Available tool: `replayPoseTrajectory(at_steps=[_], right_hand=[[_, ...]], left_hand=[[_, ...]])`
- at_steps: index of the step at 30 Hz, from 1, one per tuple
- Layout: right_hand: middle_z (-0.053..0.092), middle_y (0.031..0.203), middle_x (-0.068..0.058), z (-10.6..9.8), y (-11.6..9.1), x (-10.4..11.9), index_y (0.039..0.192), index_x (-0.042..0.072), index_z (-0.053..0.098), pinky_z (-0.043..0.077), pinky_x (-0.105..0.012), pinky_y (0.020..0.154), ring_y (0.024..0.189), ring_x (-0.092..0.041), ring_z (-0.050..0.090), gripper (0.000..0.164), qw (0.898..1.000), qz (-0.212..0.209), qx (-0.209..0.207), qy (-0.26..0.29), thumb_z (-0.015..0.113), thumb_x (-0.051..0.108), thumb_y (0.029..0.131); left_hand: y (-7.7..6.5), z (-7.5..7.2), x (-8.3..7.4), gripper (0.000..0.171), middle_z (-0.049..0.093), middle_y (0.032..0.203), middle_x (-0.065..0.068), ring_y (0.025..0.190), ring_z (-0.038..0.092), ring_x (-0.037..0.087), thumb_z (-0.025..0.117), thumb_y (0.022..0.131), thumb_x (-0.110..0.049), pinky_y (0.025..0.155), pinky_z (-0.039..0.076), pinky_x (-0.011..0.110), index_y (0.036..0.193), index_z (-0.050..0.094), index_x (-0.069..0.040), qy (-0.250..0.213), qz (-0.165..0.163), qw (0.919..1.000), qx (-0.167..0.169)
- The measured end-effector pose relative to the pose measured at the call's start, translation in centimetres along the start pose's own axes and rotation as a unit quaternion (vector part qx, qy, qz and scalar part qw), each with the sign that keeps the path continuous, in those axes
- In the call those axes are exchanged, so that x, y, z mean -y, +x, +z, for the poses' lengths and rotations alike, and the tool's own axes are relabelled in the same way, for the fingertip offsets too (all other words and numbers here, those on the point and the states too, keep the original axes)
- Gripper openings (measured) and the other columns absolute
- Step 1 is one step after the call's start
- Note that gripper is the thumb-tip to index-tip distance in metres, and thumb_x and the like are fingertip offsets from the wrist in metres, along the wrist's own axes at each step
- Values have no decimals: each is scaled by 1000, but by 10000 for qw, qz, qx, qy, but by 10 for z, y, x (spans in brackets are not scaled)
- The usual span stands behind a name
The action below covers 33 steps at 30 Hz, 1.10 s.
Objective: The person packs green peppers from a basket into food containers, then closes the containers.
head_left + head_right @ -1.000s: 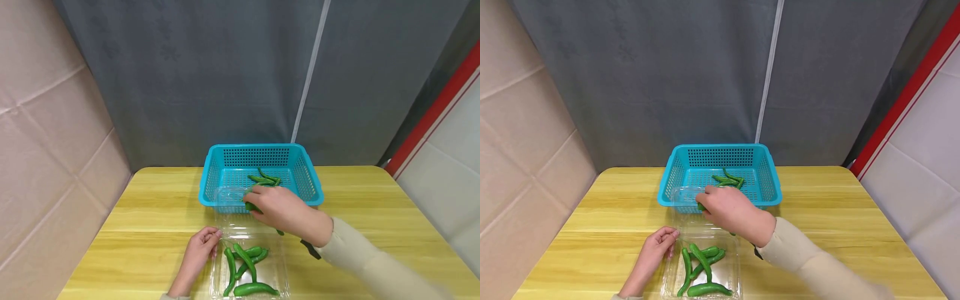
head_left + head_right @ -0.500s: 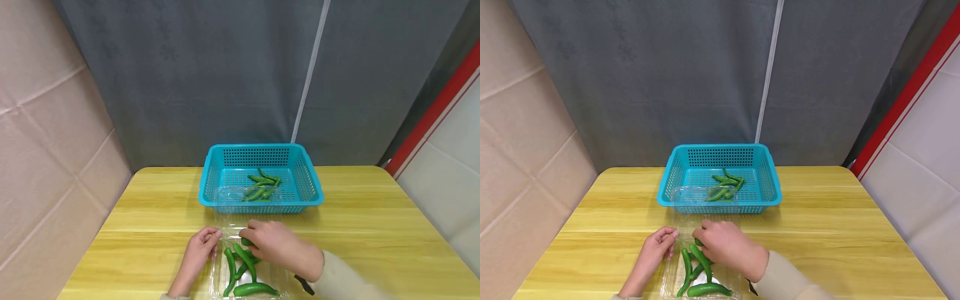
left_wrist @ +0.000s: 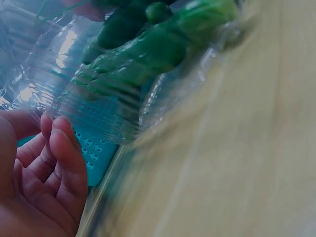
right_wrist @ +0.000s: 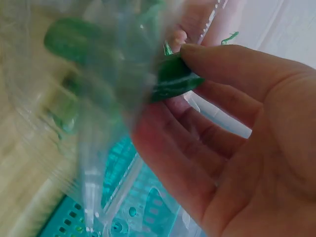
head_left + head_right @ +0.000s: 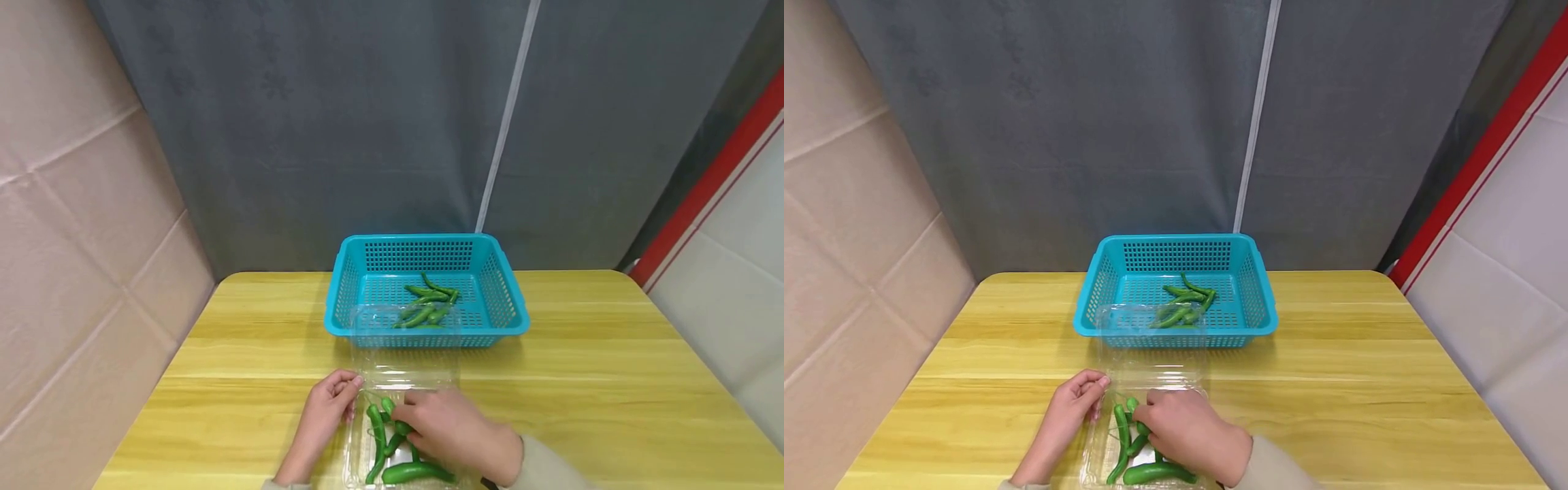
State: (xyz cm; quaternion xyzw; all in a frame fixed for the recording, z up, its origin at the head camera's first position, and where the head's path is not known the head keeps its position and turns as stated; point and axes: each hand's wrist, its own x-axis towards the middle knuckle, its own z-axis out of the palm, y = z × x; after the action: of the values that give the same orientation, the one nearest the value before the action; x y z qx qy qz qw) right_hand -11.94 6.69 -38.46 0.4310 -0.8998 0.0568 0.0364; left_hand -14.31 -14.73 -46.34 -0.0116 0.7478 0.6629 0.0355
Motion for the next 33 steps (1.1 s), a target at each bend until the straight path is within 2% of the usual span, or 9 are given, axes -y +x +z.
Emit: replayPoseTrajectory(at_steps=[6, 12, 23, 33], right_hand=[[48, 72, 12, 5, -3, 3, 91, 24, 65, 36, -15, 47, 55, 0, 42, 21, 9996, -219, -189, 59, 72, 23, 72], [45, 72, 13, 8, -4, 5, 91, 27, 63, 33, -14, 45, 55, 1, 40, 24, 9990, -412, -173, -49, 74, 28, 69], [45, 75, 12, 14, -8, 6, 89, 22, 58, 31, -15, 43, 55, -1, 39, 29, 9995, -212, -205, -87, 75, 31, 67], [41, 73, 15, 16, -11, 8, 85, 28, 59, 28, -16, 43, 59, 1, 38, 26, 9993, -364, 47, 62, 73, 40, 67]], left_hand=[[-1, 0, -1, 28, 52, 61, 8, 46, 47, 13, 62, 82, -34, 41, 45, 26, 94, 61, -8, 28, 38, 10000, -7], [-1, 0, 0, 29, 53, 61, 8, 47, 48, 13, 63, 82, -34, 42, 46, 27, 94, 61, -8, 23, 27, 10000, 14], [-1, 0, 0, 28, 53, 63, 9, 48, 48, 14, 62, 82, -35, 43, 46, 27, 94, 60, -9, -27, 34, 10000, 38], [0, 0, 0, 32, 53, 63, 10, 48, 48, 14, 62, 81, -36, 43, 46, 27, 96, 60, -7, -16, -16, 10000, 56]])
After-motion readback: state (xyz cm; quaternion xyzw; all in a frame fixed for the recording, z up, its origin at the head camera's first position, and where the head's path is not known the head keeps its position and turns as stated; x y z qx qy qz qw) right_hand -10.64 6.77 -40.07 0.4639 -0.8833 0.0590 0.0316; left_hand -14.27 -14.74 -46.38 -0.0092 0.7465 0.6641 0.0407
